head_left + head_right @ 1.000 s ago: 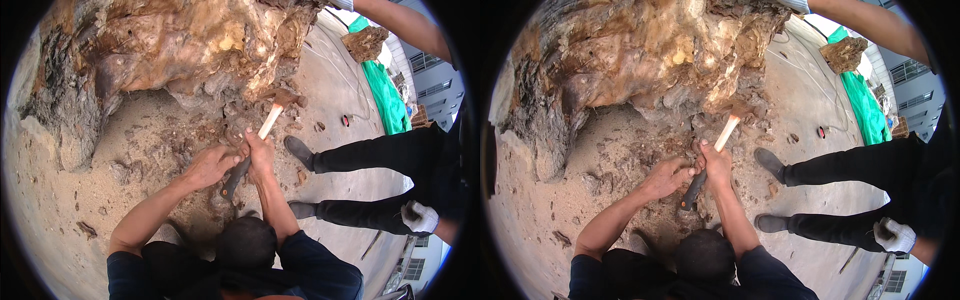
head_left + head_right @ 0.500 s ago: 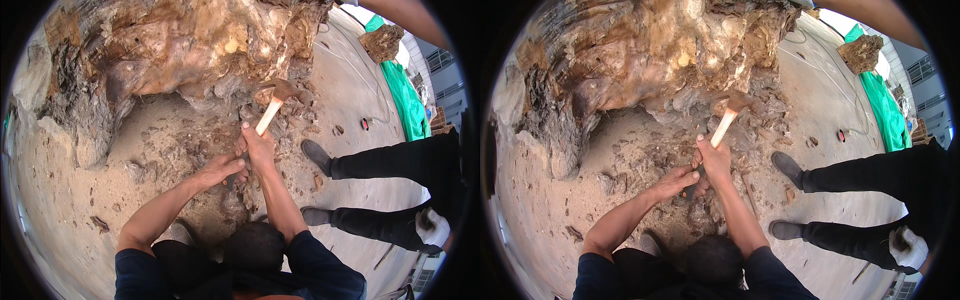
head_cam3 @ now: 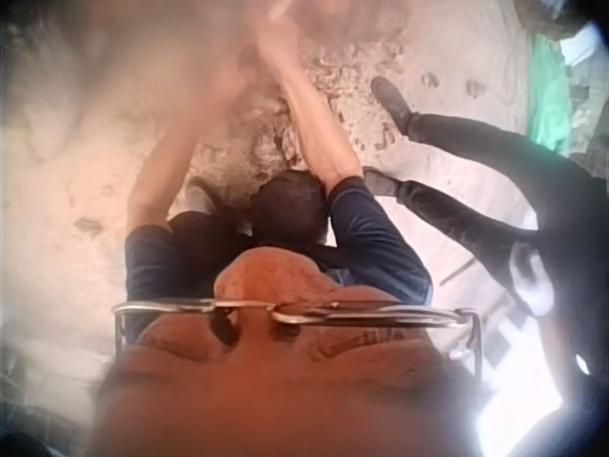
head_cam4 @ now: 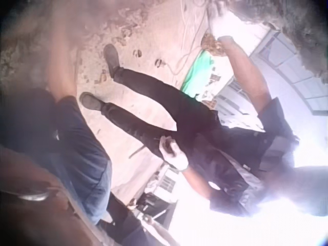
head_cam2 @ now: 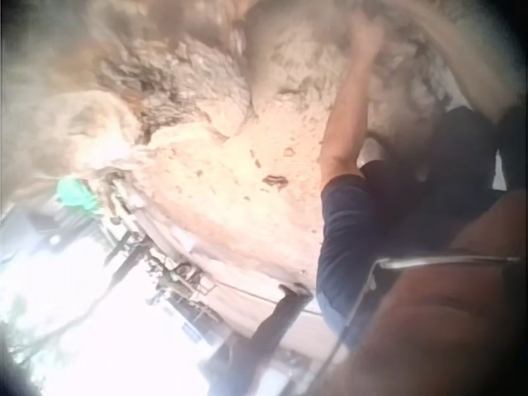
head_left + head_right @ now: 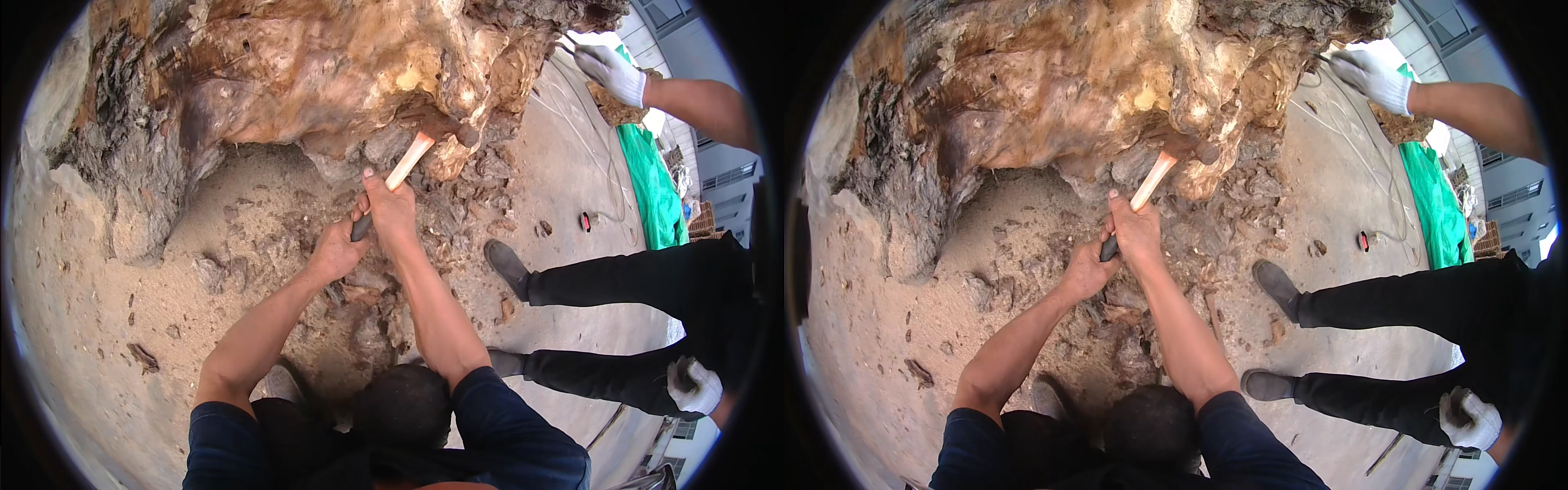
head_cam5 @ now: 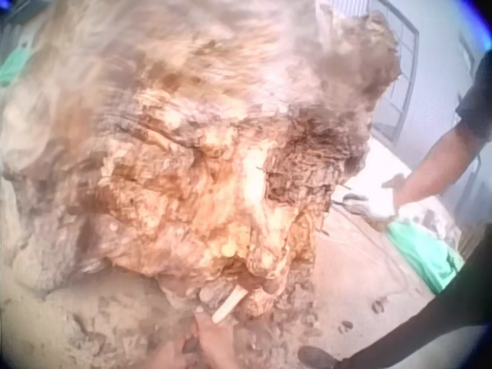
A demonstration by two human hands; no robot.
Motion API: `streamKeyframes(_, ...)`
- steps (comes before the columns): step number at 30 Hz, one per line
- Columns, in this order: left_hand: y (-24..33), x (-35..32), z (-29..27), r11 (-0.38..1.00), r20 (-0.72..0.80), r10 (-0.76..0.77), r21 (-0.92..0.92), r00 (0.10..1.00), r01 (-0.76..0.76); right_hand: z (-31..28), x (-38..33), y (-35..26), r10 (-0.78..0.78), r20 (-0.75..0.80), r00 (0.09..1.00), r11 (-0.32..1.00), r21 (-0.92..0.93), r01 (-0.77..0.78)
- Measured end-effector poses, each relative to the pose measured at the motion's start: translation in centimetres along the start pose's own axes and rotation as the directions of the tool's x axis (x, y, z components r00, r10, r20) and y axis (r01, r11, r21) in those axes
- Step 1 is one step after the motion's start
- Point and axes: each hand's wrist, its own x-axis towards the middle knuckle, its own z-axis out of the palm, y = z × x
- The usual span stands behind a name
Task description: The person uses a hammer and chisel to chip away bark and wood from a large tree trunk. They repeatedly strike the chisel to remove material and clear debris from the carved area.
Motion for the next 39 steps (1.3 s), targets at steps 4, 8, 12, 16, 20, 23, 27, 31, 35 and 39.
streamKeyframes(4, 5.6, -3.3, 3.7, 0.964, 0.008, -0.096, -0.248, 0.995, 0.095, -0.9, -2.1, -2.5, 0.024, -0.096, 0.995, 0.995, -0.098, -0.034)
streamKeyframes(8, 8.1, -6.4, 5.8, 0.839, 0.146, -0.235, -0.468, 0.961, 0.276, -2.7, -4.4, -3.5, 0.109, -0.068, 0.992, 0.982, -0.145, -0.118)
streamKeyframes(12, 7.5, -8.2, 6.2, 0.878, 0.116, -0.262, -0.383, 0.958, 0.286, -3.5, -5.5, -1.8, 0.15, -0.032, 0.988, 0.981, -0.119, -0.153)
streamKeyframes(16, 4.3, -6.8, 4.4, 0.999, -0.071, 0.018, -0.035, 0.997, -0.02, -2.6, -5.8, -1.1, 0.031, -0.012, 0.999, 0.999, -0.005, -0.031)
streamKeyframes(20, 5.0, -2.9, 0.8, 0.991, -0.114, -0.048, 0.121, 0.992, 0.061, -0.7, -2.2, -1.2, -0.048, 0.081, 0.996, 0.999, 0.009, 0.048)
streamKeyframes(23, 6.2, -2.0, 0.1, 0.986, -0.026, -0.158, 0.044, 0.987, 0.159, 0.1, -1.6, -0.3, -0.081, 0.028, 0.996, 0.997, -0.013, 0.082)
streamKeyframes(27, 6.9, -3.6, 2.5, 0.976, 0.009, -0.193, -0.095, 0.981, 0.193, -0.7, -3.0, -1.5, -0.08, -0.015, 0.997, 0.983, -0.167, 0.076)
streamKeyframes(31, 7.8, -4.4, 4.6, 0.922, 0.037, -0.232, -0.31, 0.972, 0.231, -1.5, -3.7, -3.4, 0.022, -0.033, 0.999, 0.979, -0.204, -0.028)
streamKeyframes(35, 11.2, -7.8, 5.5, 0.809, 0.186, -0.274, -0.485, 0.943, 0.331, -2.9, -6.4, -4.6, 0.114, -0.062, 0.992, 0.959, -0.255, -0.126)
streamKeyframes(39, 5.7, -10.5, 7.2, 0.882, 0.168, -0.204, -0.396, 0.965, 0.255, -4.6, -9.1, 0.3, 0.128, 0.06, 0.99, 0.973, -0.201, -0.113)
